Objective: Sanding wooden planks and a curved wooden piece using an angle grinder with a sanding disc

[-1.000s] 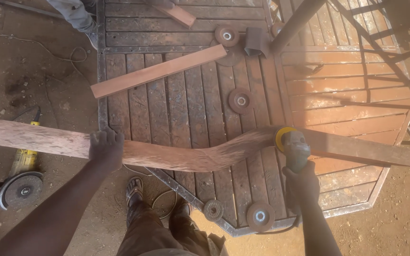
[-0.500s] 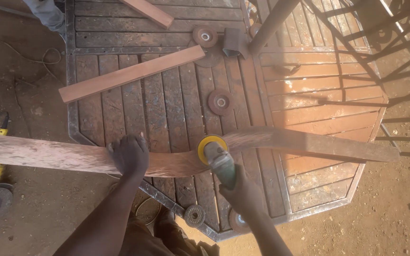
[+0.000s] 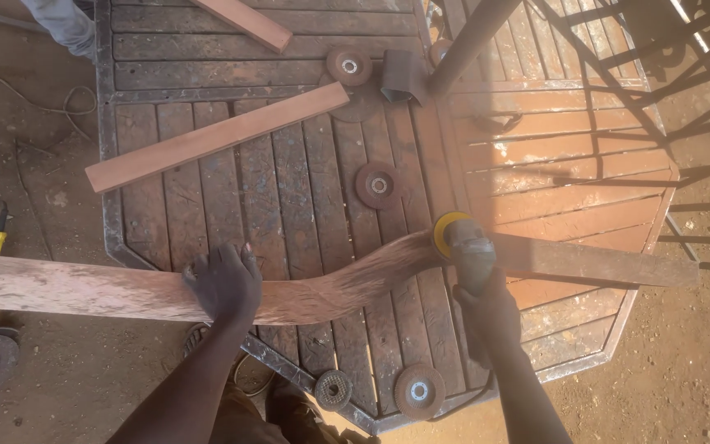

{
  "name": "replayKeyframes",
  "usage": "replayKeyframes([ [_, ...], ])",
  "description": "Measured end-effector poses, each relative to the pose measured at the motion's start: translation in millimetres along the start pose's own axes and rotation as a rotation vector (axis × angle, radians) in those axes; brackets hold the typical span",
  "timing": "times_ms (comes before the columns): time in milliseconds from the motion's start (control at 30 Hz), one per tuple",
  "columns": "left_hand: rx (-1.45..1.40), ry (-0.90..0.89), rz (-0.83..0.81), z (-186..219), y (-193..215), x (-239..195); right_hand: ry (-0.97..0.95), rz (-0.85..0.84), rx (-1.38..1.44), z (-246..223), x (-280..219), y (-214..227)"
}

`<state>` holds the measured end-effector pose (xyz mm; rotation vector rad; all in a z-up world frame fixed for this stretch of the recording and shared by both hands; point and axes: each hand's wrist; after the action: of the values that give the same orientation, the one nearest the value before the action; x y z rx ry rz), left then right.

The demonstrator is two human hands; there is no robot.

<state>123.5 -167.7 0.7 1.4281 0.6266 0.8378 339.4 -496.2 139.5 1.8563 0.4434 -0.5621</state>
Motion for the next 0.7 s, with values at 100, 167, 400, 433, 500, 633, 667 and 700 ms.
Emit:
replayKeyframes([
  [100,-0.016,-0.006,-0.014,2,6,-1,-0.082,0.073,0.086,19,11,13],
  [167,0.003,-0.017,0.002,1,6,-1,-0.123,0.099,0.086,31,19,12],
  [400,-0.019,-0.032,-0.018,1,2,-2,-0.027,0.023,0.205,-39,-45,-11],
  [433,-0.019,-0.034,-0.018,0,2,-2,-0.028,0.024,0.206,-46,-56,-21],
  [500,-0.013,-0.014,-0.057,1,3,-3,0.132,-0.060,0.036,-58,-80,-40],
  [633,-0.063,0.000,-0.047,-5,-13,-3,0.267,-0.174,-0.133,-52,-87,-67],
  [667,-0.072,-0.007,-0.036,-6,-14,-4,0.297,-0.196,-0.167,-53,-89,-66],
  [700,-0.080,-0.014,-0.025,-7,-15,-5,0.327,-0.217,-0.202,-53,-91,-65],
])
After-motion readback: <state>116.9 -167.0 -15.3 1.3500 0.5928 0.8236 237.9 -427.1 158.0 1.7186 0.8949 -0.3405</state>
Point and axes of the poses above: each hand's wrist, its own x-axis towards the middle knuckle, its own y-axis out of the back of the hand, z = x × y, and after that the axes turned 8 degrees about -z, right-handed
